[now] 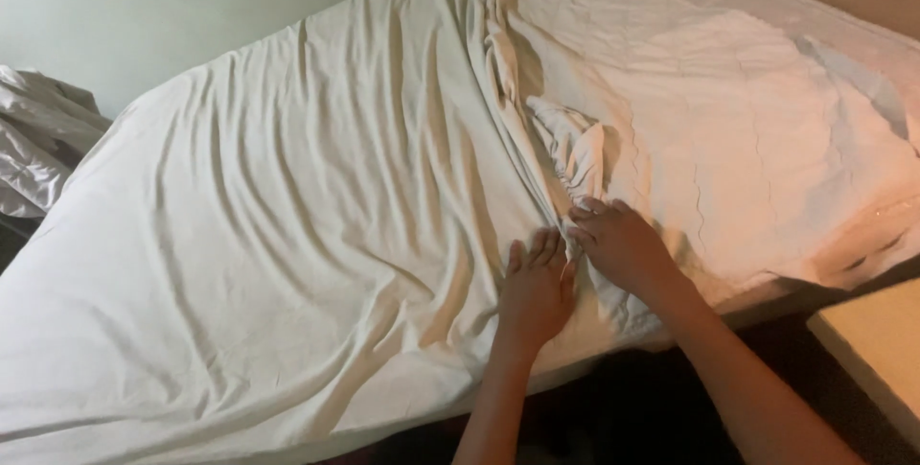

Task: The person smooths a white fitted sheet over a mattress, pulling the fabric taut and tucking the edges under the corners. They work around the bed to ensure the sheet is evenly distributed and wrinkle-free.

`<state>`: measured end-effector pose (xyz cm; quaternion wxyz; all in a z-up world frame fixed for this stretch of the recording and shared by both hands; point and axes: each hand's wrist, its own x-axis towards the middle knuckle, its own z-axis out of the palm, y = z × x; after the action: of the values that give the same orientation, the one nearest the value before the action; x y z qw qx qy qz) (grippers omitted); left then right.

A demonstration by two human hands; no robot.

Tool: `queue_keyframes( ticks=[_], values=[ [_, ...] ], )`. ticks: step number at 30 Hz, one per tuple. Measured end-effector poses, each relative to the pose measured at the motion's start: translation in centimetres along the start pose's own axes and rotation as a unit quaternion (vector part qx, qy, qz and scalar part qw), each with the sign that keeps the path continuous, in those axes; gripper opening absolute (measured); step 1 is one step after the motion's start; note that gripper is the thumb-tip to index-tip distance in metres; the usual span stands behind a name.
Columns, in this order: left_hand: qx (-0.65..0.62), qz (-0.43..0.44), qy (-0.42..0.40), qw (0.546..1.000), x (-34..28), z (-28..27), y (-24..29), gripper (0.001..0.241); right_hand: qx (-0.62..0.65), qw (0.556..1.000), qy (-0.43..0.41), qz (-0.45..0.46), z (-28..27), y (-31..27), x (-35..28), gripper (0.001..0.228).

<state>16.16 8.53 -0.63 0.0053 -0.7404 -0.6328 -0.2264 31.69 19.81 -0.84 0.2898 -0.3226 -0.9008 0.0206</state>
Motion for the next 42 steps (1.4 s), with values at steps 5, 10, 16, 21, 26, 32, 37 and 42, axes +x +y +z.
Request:
queue_keyframes(
  ticks=[5,10,16,21,26,32,37,42],
  values=[
    [-0.111,-0.102,-0.015,0.988,2.4,-3.4,2.5,0.066,0.061,0.988,-0.105,0.093,-1.4,1.6,3.7,0.041],
    [-0.049,-0.244,-0.035,0.968,6.6,-3.1,3.1,0.082,0.011,0.988,0.155,-0.008,2.3,4.9,6.7,0.068],
    [0.054,-0.112,0.045,0.991,7.4,3.1,-0.9,0.066,-0.097,0.994,0.044,0.030,2.7,4.3,6.4,0.042],
    [0.072,-0.065,0.039,0.994,7.5,4.9,-1.6,0.052,-0.104,0.992,-0.002,0.072,2.0,4.0,5.0,0.027],
    [0.070,0.022,0.002,0.997,5.4,3.6,0.9,0.048,-0.097,0.990,0.035,0.099,-0.1,2.8,-0.5,0.028],
    [-0.020,0.050,0.024,0.998,3.6,1.7,2.8,0.045,-0.125,0.986,0.075,0.081,-2.3,1.8,-2.0,0.028],
    [-0.003,0.059,0.086,0.995,3.9,0.5,3.3,0.043,-0.006,0.940,-0.144,0.310,-7.9,0.6,2.6,0.041],
    [-0.106,-0.043,0.020,0.993,8.1,1.0,1.0,0.054,-0.029,0.989,0.035,0.143,-1.0,6.8,5.1,0.051]
  ],
)
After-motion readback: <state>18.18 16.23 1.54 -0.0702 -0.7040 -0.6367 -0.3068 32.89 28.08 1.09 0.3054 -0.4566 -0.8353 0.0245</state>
